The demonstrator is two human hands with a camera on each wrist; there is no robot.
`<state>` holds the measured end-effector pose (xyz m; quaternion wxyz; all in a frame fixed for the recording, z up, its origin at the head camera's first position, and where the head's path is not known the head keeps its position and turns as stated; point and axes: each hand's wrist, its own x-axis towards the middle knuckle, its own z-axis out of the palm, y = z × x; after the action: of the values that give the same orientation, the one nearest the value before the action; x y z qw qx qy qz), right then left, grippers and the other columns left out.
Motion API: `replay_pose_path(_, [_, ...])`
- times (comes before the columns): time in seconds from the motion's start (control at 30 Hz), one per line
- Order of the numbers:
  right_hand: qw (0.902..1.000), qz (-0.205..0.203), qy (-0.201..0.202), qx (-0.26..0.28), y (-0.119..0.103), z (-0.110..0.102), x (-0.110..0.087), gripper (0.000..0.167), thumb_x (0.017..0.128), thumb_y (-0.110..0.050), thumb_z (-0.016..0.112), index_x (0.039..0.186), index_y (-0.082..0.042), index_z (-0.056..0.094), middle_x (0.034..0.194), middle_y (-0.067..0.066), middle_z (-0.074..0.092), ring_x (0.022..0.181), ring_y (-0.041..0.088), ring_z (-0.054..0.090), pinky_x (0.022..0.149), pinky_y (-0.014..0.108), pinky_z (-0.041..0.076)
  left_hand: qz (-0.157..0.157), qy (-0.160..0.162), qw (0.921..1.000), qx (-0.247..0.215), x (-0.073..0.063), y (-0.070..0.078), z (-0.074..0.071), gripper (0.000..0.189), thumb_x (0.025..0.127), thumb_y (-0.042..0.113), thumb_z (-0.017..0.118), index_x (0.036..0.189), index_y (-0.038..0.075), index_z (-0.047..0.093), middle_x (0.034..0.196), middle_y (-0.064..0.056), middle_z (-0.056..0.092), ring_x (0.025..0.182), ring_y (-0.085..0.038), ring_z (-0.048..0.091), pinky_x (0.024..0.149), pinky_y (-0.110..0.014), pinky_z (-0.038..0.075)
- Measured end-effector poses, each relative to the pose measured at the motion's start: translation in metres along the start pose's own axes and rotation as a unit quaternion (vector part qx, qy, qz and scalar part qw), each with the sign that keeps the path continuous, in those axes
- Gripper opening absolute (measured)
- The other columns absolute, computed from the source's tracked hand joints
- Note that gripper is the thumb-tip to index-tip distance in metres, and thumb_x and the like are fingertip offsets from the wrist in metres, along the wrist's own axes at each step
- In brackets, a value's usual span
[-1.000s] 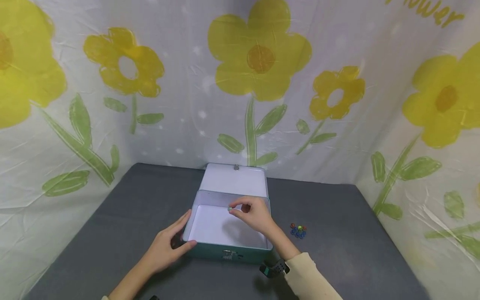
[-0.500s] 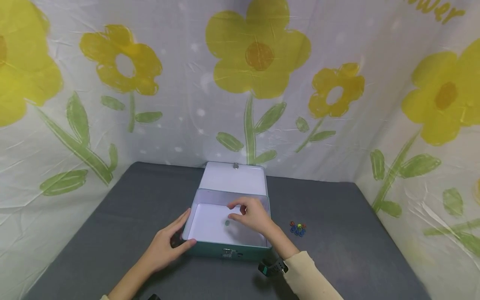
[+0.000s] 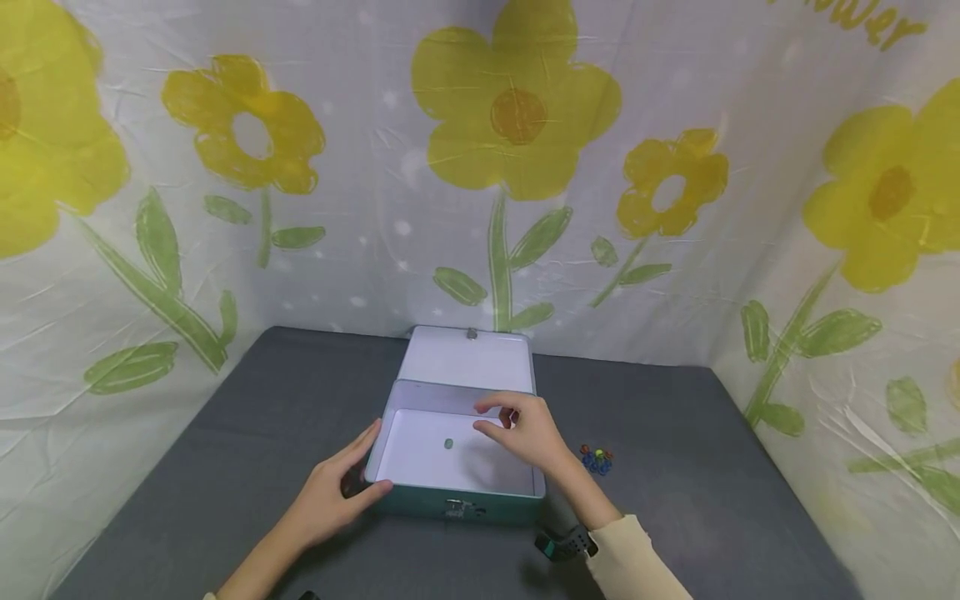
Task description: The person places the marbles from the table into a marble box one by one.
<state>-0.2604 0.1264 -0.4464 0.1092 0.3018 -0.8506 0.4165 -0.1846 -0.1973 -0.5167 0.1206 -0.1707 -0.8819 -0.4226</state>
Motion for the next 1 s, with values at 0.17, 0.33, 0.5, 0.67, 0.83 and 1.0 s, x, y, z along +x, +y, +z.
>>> replay_pose_path(0.17, [0.9997, 0.003, 0.022, 0.003, 0.006, -0.013, -0.01, 0.017, 0.091, -0.011, 0.085, 0.108, -0.01, 0.083, 0.102, 0.001, 0.079, 0.067, 0.006, 0.049, 0.06, 0.024, 0.041, -0.005, 0.003, 1.0, 0.002, 0.0, 0.001, 0.0, 0.083, 0.094, 0.037, 0.083, 0.164, 0.018, 0.043, 0.164, -0.014, 0.045, 0.126, -0.028, 0.061, 0.078, -0.028, 0.054])
replay_pose_path(0.33, [0.9989, -0.003, 0.046, 0.008, 0.014, -0.024, -0.024, 0.016, 0.09, -0.009, 0.086, 0.105, -0.007, 0.082, 0.089, 0.002, 0.075, 0.063, 0.005, 0.046, 0.057, 0.024, 0.039, -0.005, 0.004, 1.0, 0.001, 0.0, 0.002, 0.0, 0.083, 0.094, 0.036, 0.083, 0.164, 0.017, 0.043, 0.164, -0.015, 0.046, 0.114, -0.022, 0.061, 0.074, -0.026, 0.052])
replay_pose_path(0.5, [0.9977, 0.008, 0.068, 0.002, 0.024, -0.035, -0.038, 0.017, 0.088, -0.006, 0.086, 0.104, -0.006, 0.082, 0.077, 0.001, 0.067, 0.06, 0.004, 0.045, 0.053, 0.023, 0.037, -0.009, 0.002, 1.0, -0.003, 0.0, 0.003, 0.0, 0.083, 0.093, 0.037, 0.083, 0.163, 0.016, 0.044, 0.164, -0.014, 0.045, 0.122, -0.025, 0.06, 0.077, -0.026, 0.053])
replay_pose_path(0.67, [0.996, 0.023, 0.086, -0.011, 0.035, -0.047, -0.053, 0.017, 0.088, -0.006, 0.086, 0.104, -0.006, 0.082, 0.078, -0.001, 0.069, 0.06, 0.004, 0.047, 0.052, 0.023, 0.039, -0.01, 0.0, 0.9999, -0.003, 0.0, 0.002, 0.001, 0.083, 0.094, 0.037, 0.083, 0.163, 0.016, 0.044, 0.164, -0.014, 0.045, 0.118, -0.026, 0.061, 0.075, -0.027, 0.053])
replay_pose_path(0.83, [0.994, 0.032, 0.101, -0.027, 0.047, -0.059, -0.067, 0.018, 0.087, -0.005, 0.087, 0.103, -0.01, 0.082, 0.073, -0.002, 0.064, 0.059, 0.004, 0.046, 0.052, 0.023, 0.039, -0.012, -0.003, 0.9999, 0.001, 0.0, 0.001, 0.002, 0.083, 0.094, 0.038, 0.083, 0.163, 0.015, 0.044, 0.164, -0.015, 0.045, 0.13, -0.034, 0.06, 0.077, -0.028, 0.054])
replay_pose_path(1.0, [0.9915, 0.036, 0.117, -0.045, 0.059, -0.068, -0.081, 0.02, 0.086, -0.002, 0.086, 0.104, -0.008, 0.082, 0.074, -0.003, 0.066, 0.058, 0.004, 0.045, 0.051, 0.023, 0.038, -0.007, -0.002, 1.0, -0.001, 0.001, 0.001, 0.001, 0.083, 0.093, 0.036, 0.083, 0.163, 0.014, 0.044, 0.164, -0.017, 0.045, 0.13, -0.036, 0.06, 0.077, -0.029, 0.055])
